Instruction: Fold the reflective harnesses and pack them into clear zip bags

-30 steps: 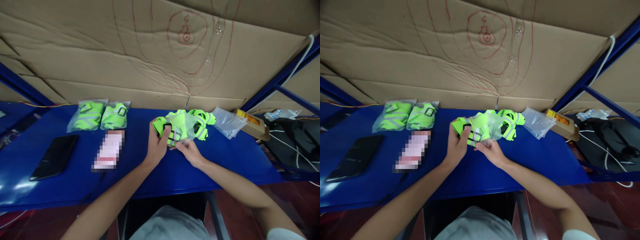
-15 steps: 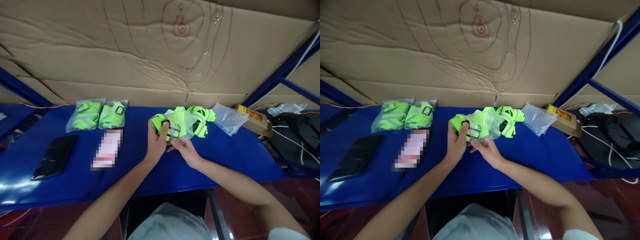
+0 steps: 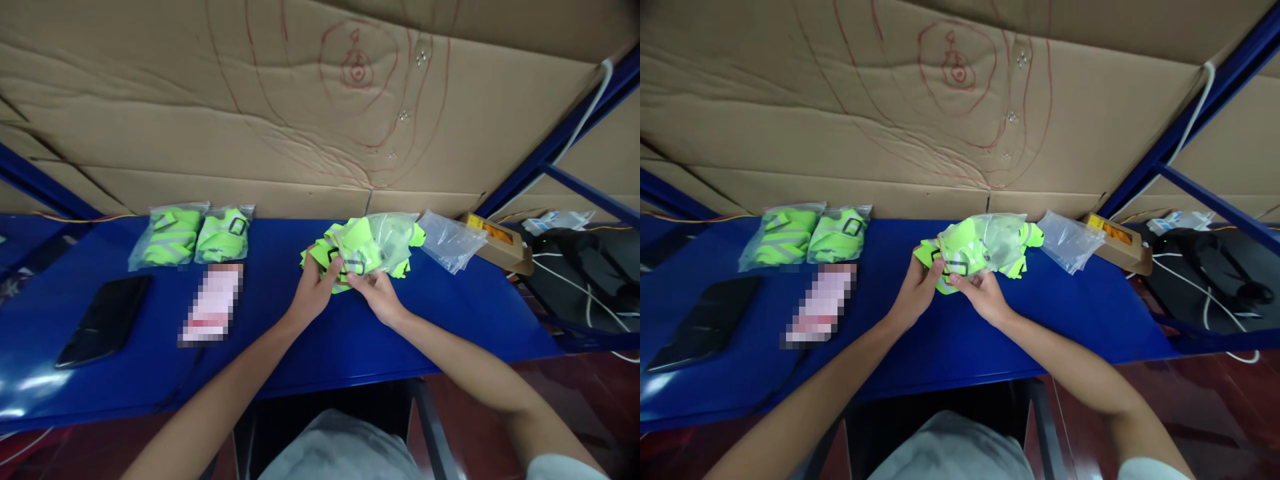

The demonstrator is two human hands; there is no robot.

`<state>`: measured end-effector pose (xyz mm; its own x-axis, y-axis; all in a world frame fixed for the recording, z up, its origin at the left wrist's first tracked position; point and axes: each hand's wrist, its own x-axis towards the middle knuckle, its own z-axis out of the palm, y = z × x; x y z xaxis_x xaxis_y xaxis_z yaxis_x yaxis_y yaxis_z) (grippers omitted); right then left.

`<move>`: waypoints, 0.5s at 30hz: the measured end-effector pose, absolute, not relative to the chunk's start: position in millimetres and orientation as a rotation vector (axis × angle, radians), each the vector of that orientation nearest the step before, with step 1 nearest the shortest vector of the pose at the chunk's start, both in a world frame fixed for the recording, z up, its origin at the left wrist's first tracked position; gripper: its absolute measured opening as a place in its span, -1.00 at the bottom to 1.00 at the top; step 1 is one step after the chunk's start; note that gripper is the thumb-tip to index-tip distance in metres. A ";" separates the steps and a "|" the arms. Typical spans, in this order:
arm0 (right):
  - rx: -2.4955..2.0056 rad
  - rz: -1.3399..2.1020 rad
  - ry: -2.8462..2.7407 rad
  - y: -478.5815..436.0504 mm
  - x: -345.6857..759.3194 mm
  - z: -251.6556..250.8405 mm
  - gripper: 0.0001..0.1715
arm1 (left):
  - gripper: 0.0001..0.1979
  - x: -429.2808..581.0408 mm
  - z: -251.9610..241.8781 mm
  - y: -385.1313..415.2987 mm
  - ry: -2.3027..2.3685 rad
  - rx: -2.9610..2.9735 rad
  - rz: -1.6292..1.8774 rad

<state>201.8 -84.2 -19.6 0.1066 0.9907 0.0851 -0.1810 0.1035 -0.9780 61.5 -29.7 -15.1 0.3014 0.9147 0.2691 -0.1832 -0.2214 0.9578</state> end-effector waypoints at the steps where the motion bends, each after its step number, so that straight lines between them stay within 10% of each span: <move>1: -1.087 1.109 -1.079 -83.5 204.8 -20.3 -0.34 | -0.49 59.6 -14.7 -27.5 0.705 1.399 1.174; 15: -1.116 1.047 -1.211 -70.4 230.5 -20.7 -0.46 | -0.42 48.5 -4.8 -16.7 0.611 1.137 0.909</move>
